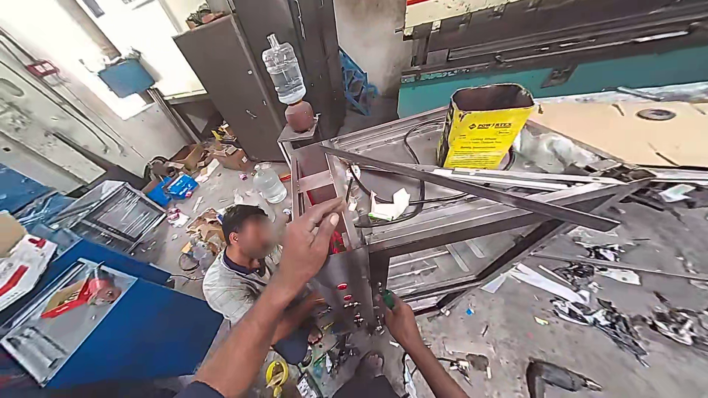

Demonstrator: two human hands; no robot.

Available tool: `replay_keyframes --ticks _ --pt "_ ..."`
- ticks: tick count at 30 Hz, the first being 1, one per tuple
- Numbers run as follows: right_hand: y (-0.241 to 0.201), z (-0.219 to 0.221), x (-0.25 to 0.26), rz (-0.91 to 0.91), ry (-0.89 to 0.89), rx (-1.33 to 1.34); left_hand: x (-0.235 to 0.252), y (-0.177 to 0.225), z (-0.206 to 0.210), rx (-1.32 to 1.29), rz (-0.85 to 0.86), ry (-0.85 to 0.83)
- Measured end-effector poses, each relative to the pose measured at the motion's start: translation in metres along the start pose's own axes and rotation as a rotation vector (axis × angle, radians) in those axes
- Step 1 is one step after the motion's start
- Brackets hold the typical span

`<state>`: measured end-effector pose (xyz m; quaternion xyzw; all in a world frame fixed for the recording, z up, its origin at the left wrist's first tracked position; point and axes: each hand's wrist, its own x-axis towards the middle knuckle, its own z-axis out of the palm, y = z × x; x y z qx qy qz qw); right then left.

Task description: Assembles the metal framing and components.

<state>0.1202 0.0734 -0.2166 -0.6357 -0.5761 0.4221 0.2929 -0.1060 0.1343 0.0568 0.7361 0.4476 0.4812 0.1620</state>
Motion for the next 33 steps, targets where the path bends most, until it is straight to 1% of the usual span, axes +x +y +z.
replay_keyframes --ticks 2,4,6,9,12,14,16,18,21,23,25,27,29,30,31,32,33 --pt "0.002 -0.002 -0.008 -0.038 0.026 -0.034 -0.001 0.001 0.005 0.143 0.047 -0.008" --pt "0.013 -0.006 -0.037 -0.046 0.035 -0.026 -0.003 0.005 0.006 0.287 0.068 -0.031" --pt "0.036 -0.021 -0.077 -0.061 0.072 0.008 -0.002 0.011 0.005 0.350 0.062 -0.061" --pt "0.074 -0.059 -0.159 -0.075 0.234 0.009 -0.003 0.010 0.005 0.336 0.014 -0.110" --pt "0.095 -0.111 -0.236 -0.007 0.337 0.034 -0.003 -0.003 0.005 0.257 -0.006 -0.146" --pt "0.114 -0.141 -0.266 0.071 0.427 0.041 -0.003 -0.009 0.005 0.249 -0.009 -0.167" --pt "0.136 -0.166 -0.285 0.171 0.566 0.072 -0.003 -0.010 0.005 0.284 -0.004 -0.182" --pt "0.157 -0.193 -0.290 0.275 0.767 0.181 -0.003 -0.012 0.005 0.301 0.013 -0.178" --pt "0.184 -0.248 -0.277 0.369 1.024 0.403 -0.003 -0.013 0.004 0.305 -0.030 -0.168" --pt "0.197 -0.284 -0.264 0.361 1.141 0.511 -0.003 -0.014 0.005 0.305 -0.046 -0.160" --pt "0.208 -0.309 -0.252 0.353 1.226 0.572 -0.003 -0.016 0.006 0.303 -0.045 -0.151" --pt "0.214 -0.323 -0.240 0.337 1.309 0.679 -0.003 -0.017 0.008 0.266 0.024 -0.081" --pt "0.210 -0.327 -0.235 0.273 1.381 0.783 -0.013 -0.005 0.011 0.222 0.125 0.036" --pt "0.207 -0.325 -0.235 0.255 1.440 0.763 -0.021 0.008 0.017 0.201 0.172 0.084" --pt "0.205 -0.319 -0.236 0.263 1.518 0.663 -0.035 0.022 0.028 0.168 0.190 0.107" --pt "0.198 -0.310 -0.240 0.279 1.569 0.503 -0.053 0.039 0.043 0.111 0.158 0.094" --pt "0.187 -0.298 -0.248 0.268 1.494 0.338 -0.076 0.056 0.064 0.012 0.073 0.034"
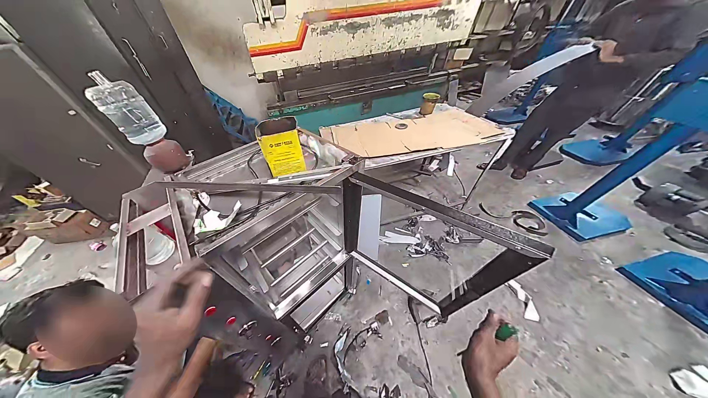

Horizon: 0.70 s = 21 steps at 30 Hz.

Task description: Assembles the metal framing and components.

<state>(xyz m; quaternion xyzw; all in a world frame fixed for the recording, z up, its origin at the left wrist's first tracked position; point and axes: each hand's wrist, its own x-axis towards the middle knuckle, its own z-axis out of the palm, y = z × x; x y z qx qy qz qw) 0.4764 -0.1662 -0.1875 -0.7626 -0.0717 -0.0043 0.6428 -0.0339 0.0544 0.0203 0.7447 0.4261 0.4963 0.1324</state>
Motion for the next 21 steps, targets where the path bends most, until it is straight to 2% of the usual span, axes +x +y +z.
replay_keyframes --ticks 1,3,5,6,8,11,14,16,18,21 --pt "-0.008 -0.005 -0.017 -0.121 -0.158 -0.109 -0.022 0.018 0.025 -0.128 -0.149 -0.102" --pt "-0.029 -0.002 -0.053 -0.408 -0.573 -0.319 -0.064 0.040 0.080 -0.372 -0.516 -0.432" --pt "-0.049 0.019 -0.077 -0.651 -0.974 -0.351 -0.096 0.041 0.134 -0.566 -0.730 -0.740" --pt "-0.058 0.033 -0.086 -0.742 -1.124 -0.338 -0.108 0.040 0.155 -0.629 -0.740 -0.828" --pt "-0.079 0.060 -0.097 -0.927 -1.318 -0.340 -0.114 0.040 0.184 -0.605 -0.576 -0.933" --pt "-0.096 0.093 -0.100 -1.208 -1.292 -0.225 -0.091 0.034 0.201 -0.390 -0.256 -1.051" --pt "-0.122 0.126 -0.091 -1.366 -1.220 -0.274 -0.064 0.018 0.210 -0.391 -0.247 -1.120" --pt "-0.132 0.150 -0.078 -1.452 -1.102 -0.344 -0.046 0.006 0.214 -0.395 -0.294 -1.087" --pt "-0.134 0.171 -0.060 -1.333 -0.963 -0.328 -0.032 -0.011 0.219 -0.450 -0.371 -0.989" --pt "-0.136 0.201 -0.037 -0.859 -0.781 -0.172 -0.003 -0.028 0.228 -0.713 -0.487 -0.816"
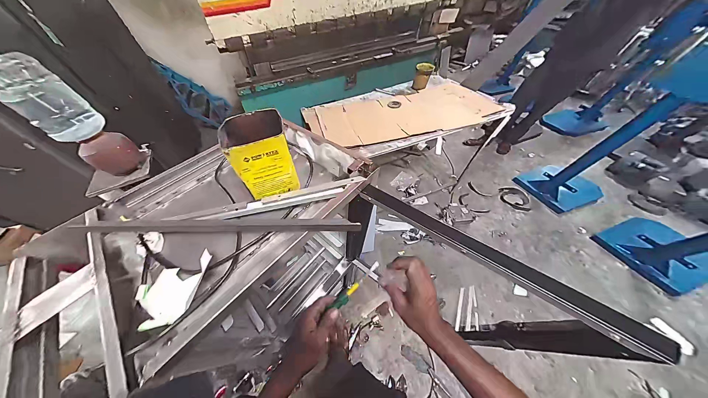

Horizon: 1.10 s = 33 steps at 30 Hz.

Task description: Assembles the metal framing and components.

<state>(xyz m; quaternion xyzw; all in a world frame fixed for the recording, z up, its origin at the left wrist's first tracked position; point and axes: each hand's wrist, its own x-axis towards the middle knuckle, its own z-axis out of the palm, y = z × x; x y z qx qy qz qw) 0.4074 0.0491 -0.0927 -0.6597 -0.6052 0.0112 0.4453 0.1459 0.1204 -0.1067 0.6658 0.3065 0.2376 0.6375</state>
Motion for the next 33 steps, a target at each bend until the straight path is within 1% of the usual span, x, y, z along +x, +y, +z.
replay_keyframes --ticks 1,2,3,4,5,7,9,12,16,18,22,29,31,33 --pt "0.000 0.002 0.010 0.165 -0.037 0.103 0.009 0.004 -0.004 -0.083 0.016 0.006" --pt "0.001 0.004 0.021 0.284 -0.121 0.248 0.018 0.008 -0.008 -0.145 0.032 0.001" --pt "0.002 0.006 0.032 0.327 -0.207 0.413 0.028 0.012 -0.010 -0.179 0.046 -0.013" --pt "0.002 0.007 0.044 0.314 -0.276 0.560 0.040 0.016 -0.012 -0.189 0.057 -0.018" --pt "0.001 0.009 0.058 0.283 -0.304 0.668 0.051 0.020 -0.013 -0.192 0.068 -0.014" --pt "-0.005 0.013 0.084 0.276 -0.260 0.770 0.069 0.025 -0.015 -0.192 0.089 0.002" --pt "-0.010 0.021 0.102 0.343 -0.165 0.843 0.082 0.029 -0.016 -0.189 0.108 0.015" --pt "-0.012 0.032 0.116 0.393 -0.128 0.886 0.095 0.037 -0.017 -0.213 0.118 0.060" --pt "-0.008 0.040 0.125 0.358 -0.138 0.870 0.107 0.043 -0.014 -0.224 0.135 0.165" --pt "-0.007 0.041 0.125 0.364 -0.130 0.867 0.107 0.045 -0.012 -0.183 0.130 0.215" --pt "-0.006 0.040 0.125 0.451 -0.138 0.863 0.106 0.055 -0.012 -0.025 0.092 0.304" --pt "-0.003 0.040 0.127 0.467 -0.171 0.905 0.106 0.057 -0.011 0.105 0.169 0.394" --pt "-0.002 0.041 0.128 0.461 -0.164 0.926 0.105 0.059 -0.012 0.167 0.156 0.414" --pt "-0.004 0.042 0.127 0.480 -0.130 0.992 0.103 0.065 -0.012 0.217 0.097 0.430"
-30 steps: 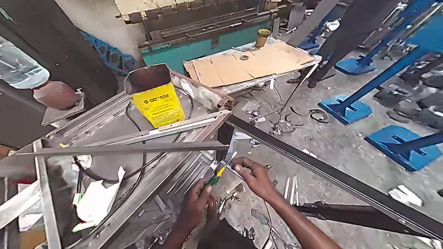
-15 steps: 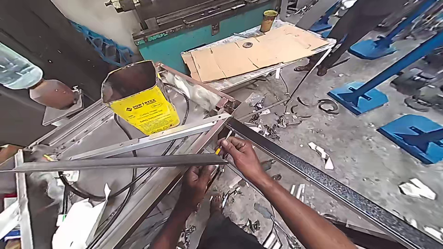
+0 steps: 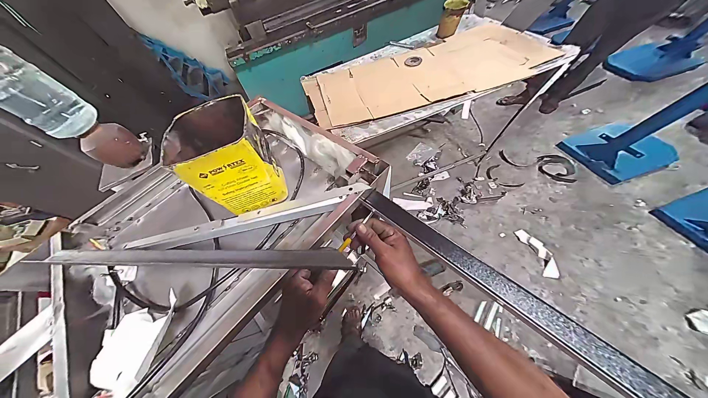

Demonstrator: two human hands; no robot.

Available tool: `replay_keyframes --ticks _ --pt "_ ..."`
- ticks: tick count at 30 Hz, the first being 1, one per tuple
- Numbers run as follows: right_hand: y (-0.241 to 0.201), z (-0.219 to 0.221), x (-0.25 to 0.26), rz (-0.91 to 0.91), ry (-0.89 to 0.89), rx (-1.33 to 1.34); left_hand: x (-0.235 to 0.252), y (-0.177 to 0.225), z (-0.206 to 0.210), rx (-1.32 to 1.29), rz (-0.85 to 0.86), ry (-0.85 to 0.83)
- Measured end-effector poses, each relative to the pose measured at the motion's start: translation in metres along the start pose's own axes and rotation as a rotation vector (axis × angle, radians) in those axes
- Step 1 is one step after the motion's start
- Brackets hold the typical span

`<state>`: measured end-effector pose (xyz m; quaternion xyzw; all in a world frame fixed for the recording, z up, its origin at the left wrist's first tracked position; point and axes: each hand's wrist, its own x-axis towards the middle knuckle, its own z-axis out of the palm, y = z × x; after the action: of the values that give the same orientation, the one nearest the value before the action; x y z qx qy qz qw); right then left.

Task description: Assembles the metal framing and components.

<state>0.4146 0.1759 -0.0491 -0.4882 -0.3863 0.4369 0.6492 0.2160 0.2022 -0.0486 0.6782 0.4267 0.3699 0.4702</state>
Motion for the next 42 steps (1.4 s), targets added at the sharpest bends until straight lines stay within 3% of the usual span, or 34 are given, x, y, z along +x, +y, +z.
replay_keyframes --ticks 4,6,8,10,12,16,34,39,41,42 --pt "0.002 0.010 0.002 -0.012 0.095 0.167 0.006 0.019 -0.008 -0.102 -0.242 -0.105" --pt "0.005 0.014 0.003 -0.021 0.114 0.227 0.009 0.027 -0.013 0.066 -0.253 -0.120" --pt "0.008 0.016 0.003 -0.025 0.130 0.264 0.005 0.023 -0.011 0.388 -0.075 -0.062" --pt "0.010 0.018 0.003 -0.038 0.145 0.290 0.002 0.006 -0.005 0.713 0.300 0.092" --pt "0.010 0.019 0.002 -0.041 0.148 0.321 0.004 -0.003 -0.001 0.816 0.567 0.232" --pt "0.012 0.013 0.002 -0.037 0.098 0.346 0.006 -0.002 0.004 0.799 0.672 0.251" --pt "0.018 -0.009 0.012 -0.018 -0.065 0.542 -0.004 0.027 0.018 0.899 0.595 0.168" --pt "0.016 -0.008 0.014 -0.024 -0.035 0.540 -0.003 0.030 0.022 0.704 0.465 0.131" --pt "0.016 -0.008 0.015 -0.035 -0.028 0.529 -0.004 0.035 0.026 0.435 0.263 0.071" --pt "0.017 -0.009 0.016 -0.041 -0.017 0.523 -0.003 0.041 0.029 0.191 0.078 0.028"
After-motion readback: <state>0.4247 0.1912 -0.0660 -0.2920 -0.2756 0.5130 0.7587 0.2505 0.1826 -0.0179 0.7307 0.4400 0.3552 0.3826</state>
